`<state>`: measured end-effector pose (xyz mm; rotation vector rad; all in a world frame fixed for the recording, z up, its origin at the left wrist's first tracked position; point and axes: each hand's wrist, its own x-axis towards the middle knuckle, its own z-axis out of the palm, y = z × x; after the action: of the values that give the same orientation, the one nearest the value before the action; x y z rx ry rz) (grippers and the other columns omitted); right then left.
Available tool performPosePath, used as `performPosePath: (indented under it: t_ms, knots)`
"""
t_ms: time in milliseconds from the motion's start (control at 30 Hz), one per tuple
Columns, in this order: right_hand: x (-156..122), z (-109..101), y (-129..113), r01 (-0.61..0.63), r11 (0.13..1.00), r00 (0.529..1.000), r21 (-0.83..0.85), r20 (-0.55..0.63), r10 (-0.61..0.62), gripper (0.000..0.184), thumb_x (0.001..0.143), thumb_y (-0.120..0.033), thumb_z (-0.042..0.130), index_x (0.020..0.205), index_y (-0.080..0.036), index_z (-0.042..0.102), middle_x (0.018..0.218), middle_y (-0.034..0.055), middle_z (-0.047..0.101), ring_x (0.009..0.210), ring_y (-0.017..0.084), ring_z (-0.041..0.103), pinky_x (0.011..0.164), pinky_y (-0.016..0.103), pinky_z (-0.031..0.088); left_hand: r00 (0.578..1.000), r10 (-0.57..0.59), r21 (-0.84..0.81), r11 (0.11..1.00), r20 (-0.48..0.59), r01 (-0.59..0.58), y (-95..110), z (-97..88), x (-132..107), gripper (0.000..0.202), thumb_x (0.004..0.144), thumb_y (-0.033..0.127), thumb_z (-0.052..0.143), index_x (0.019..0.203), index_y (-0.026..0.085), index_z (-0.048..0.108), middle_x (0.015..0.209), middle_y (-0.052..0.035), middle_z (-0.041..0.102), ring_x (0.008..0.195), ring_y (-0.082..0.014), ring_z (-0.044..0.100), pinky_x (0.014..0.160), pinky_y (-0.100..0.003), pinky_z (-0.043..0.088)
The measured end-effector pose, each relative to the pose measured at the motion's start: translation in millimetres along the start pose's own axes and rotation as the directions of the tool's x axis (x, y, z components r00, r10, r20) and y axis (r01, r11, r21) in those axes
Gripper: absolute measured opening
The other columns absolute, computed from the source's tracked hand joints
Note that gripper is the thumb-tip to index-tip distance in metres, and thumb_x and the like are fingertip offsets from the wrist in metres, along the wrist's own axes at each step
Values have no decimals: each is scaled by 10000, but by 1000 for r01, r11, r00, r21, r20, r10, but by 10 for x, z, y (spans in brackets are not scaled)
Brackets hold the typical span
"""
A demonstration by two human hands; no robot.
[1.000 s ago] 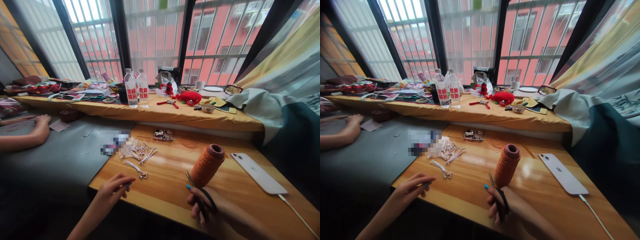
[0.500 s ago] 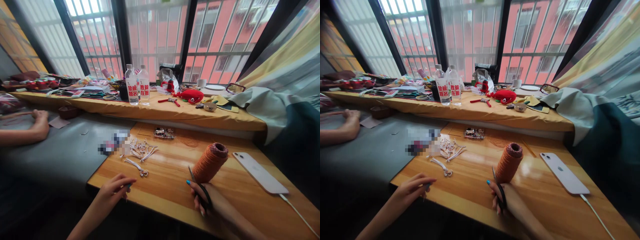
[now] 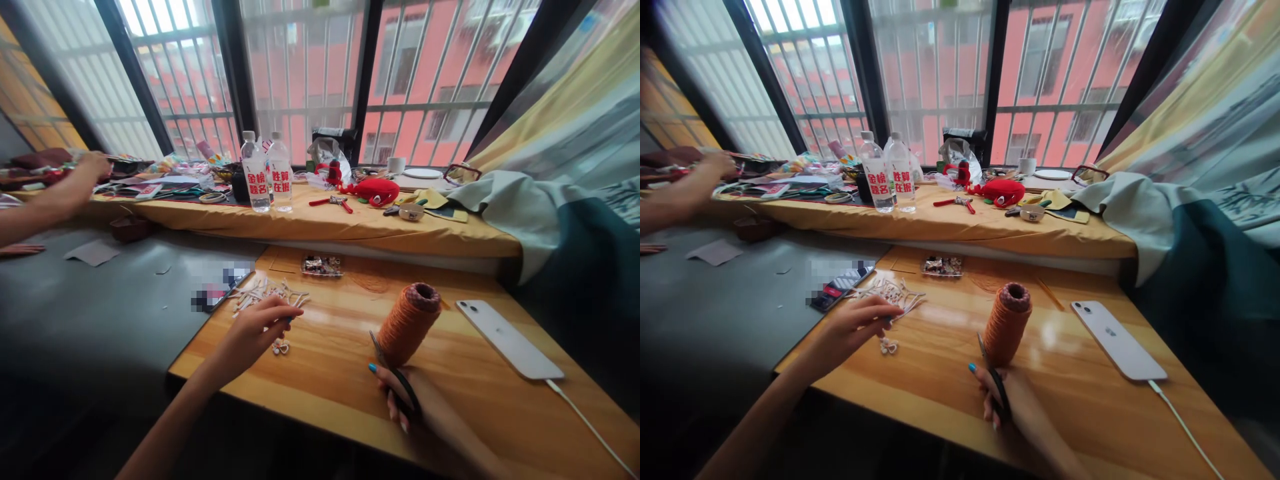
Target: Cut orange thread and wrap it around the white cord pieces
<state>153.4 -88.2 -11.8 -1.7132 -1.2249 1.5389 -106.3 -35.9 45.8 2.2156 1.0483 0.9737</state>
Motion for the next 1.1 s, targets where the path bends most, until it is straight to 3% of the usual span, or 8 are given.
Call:
performPosePath:
  t_ms: [367, 667, 933, 1100]
  knots:
    - [9, 19, -55, -18, 997, 1000, 70, 11, 17, 413, 657, -571, 478, 617, -160, 456, 340, -42, 484, 255, 36, 343, 300, 171, 201, 999, 20, 74, 997, 25, -22, -38, -97, -326, 260, 786, 110, 415, 956, 179, 599, 844, -38, 564, 667, -80, 549, 563, -161, 481]
    - [1, 31, -95, 0, 999, 1000, -49, -17, -1, 426, 653, -578, 446, 593, -156, 450, 338, -46, 471, 264, 35, 348, 316, 170, 209, 999, -33, 146, 989, 28, 28, -92, -147, -543, 252, 796, 144, 431, 971, 221, 595, 856, -21, 574, 668, -76, 543, 617, -158, 468]
    - [-25, 51, -86, -19, 994, 999, -112, -52, 14, 403, 669, -561, 422, 537, -180, 401, 340, -58, 442, 267, 35, 332, 313, 170, 202, 996, -72, 189, 980, 52, 61, -283, -253, -511, 271, 794, 153, 405, 973, 215, 598, 866, -23, 579, 654, -72, 545, 598, -154, 465]
    - [22, 42, -22, 10, 991, 1000, -136, 3, -10, 431, 650, -586, 453, 508, -184, 390, 323, -51, 433, 261, 38, 309, 311, 183, 194, 1000, -20, 234, 972, 7, 18, -244, -335, -298, 252, 772, 185, 431, 936, 207, 621, 834, -31, 601, 669, -92, 561, 605, -180, 472]
